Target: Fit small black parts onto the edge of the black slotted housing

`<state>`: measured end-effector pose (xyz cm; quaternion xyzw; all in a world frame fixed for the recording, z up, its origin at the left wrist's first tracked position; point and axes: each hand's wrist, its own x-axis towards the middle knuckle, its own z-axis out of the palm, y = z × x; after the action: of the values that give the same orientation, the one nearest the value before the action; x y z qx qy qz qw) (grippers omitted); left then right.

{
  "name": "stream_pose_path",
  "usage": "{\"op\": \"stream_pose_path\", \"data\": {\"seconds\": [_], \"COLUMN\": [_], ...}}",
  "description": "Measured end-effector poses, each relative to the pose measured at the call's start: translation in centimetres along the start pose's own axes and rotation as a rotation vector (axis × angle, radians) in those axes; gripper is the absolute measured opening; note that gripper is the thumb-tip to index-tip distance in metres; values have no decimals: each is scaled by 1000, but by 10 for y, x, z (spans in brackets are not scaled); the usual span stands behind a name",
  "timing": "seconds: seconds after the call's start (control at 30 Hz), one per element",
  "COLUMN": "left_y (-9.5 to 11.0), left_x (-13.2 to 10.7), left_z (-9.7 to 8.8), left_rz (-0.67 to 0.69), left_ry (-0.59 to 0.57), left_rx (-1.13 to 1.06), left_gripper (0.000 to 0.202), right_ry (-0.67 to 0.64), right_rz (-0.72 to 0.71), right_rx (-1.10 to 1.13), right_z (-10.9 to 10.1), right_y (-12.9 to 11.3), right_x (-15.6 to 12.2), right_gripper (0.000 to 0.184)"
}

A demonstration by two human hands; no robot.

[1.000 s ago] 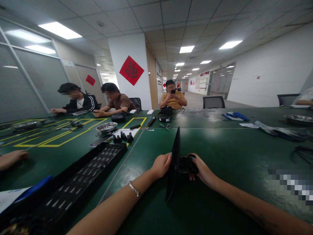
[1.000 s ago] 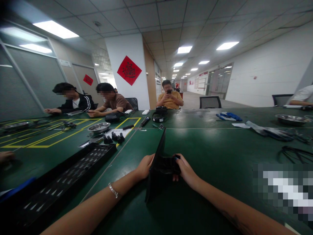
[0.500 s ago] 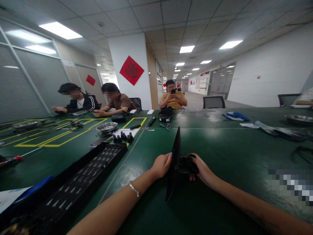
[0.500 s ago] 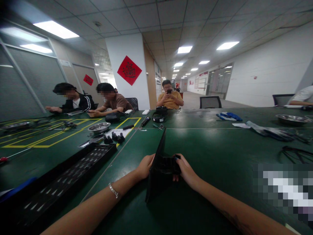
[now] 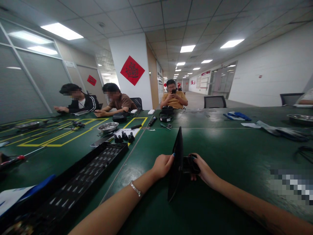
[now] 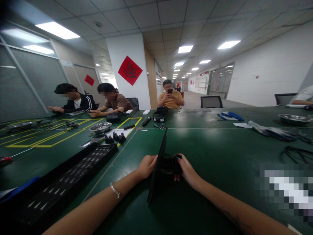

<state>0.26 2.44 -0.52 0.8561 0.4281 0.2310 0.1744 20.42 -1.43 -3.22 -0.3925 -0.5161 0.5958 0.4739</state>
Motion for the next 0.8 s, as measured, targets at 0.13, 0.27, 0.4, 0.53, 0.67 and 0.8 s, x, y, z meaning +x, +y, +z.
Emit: {"op": "stream_pose_path", "data": {"seconds": [0.13, 0.27, 0.4, 0.53, 0.67, 0.8], "left_y": [-2, -1, 1, 1, -1, -4], "left_x": [0, -1, -1, -1, -1, 0], "left_z": [1, 1, -1, -1, -1, 0], "left_rz": [33, 44, 24, 37, 52, 69], "left_ry": [10, 12, 2, -5, -9, -13], "left_rx": [34, 42, 36, 32, 18, 6], "left_gripper": [55, 52, 52, 50, 50, 51], "right_ry": [16, 27, 17, 22, 14, 9], "right_rz": [7, 12, -1, 1, 2, 6], "right_rx": [8, 1, -5, -7, -15, -12], "right_z": [0, 2, 3, 3, 4, 3], "right_y": [1, -2, -4, -5, -6, -5], "right_x": [1, 1, 0, 0, -2, -2], "right_gripper": [42, 43, 43, 42, 40, 37]}}
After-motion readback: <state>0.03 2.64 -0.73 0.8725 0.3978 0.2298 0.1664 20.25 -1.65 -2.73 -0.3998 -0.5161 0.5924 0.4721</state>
